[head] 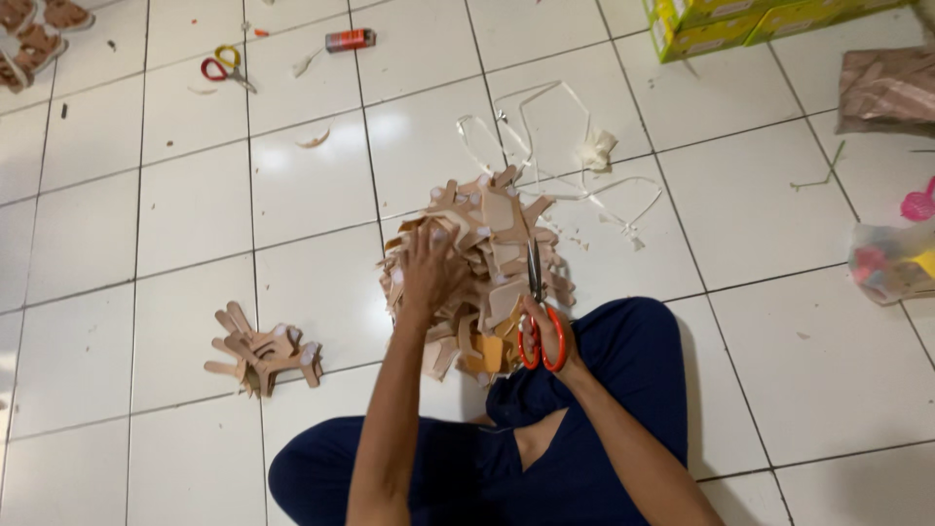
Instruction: The person sits on a tiled floor and uses red-handled scissors to trim and shape small beige leather pieces. They repeatedly pick up pieces, cut along the edges, and place the finished pieces into a growing pile on the floor.
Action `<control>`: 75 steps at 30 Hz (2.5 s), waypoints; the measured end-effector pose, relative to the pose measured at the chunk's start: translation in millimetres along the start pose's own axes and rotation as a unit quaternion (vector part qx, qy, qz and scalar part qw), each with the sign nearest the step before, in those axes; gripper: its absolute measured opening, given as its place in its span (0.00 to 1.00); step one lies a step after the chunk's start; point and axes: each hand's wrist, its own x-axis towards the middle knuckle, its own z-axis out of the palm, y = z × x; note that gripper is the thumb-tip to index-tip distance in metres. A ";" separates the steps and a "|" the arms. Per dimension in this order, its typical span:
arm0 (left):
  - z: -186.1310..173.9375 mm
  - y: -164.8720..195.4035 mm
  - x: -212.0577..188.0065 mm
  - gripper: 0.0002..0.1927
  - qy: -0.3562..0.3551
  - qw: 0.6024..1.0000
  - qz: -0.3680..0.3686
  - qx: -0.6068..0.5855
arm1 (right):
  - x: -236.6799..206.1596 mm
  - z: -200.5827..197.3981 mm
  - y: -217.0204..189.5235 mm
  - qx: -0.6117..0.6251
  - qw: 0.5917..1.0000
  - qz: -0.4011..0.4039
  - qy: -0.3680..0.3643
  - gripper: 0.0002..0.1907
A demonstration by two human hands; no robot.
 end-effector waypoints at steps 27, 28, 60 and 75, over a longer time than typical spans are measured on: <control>41.8 73.2 122.7 0.37 -0.206 0.829 0.353 0.381 | 13.5 2.8 -8.8 0.091 0.988 -0.106 0.073 0.26; 38.1 71.7 118.7 0.37 -0.208 0.813 0.365 0.403 | 12.6 3.1 -8.2 0.106 0.982 -0.136 0.076 0.25; -36.4 28.5 -136.7 0.23 -0.168 0.916 -0.026 -0.364 | 58.6 14.9 -23.1 0.141 0.977 -0.004 0.161 0.39; -30.0 8.5 -197.0 0.08 0.183 0.945 -0.121 -0.243 | -76.6 -1.7 -3.5 -0.069 0.985 -0.088 -0.135 0.31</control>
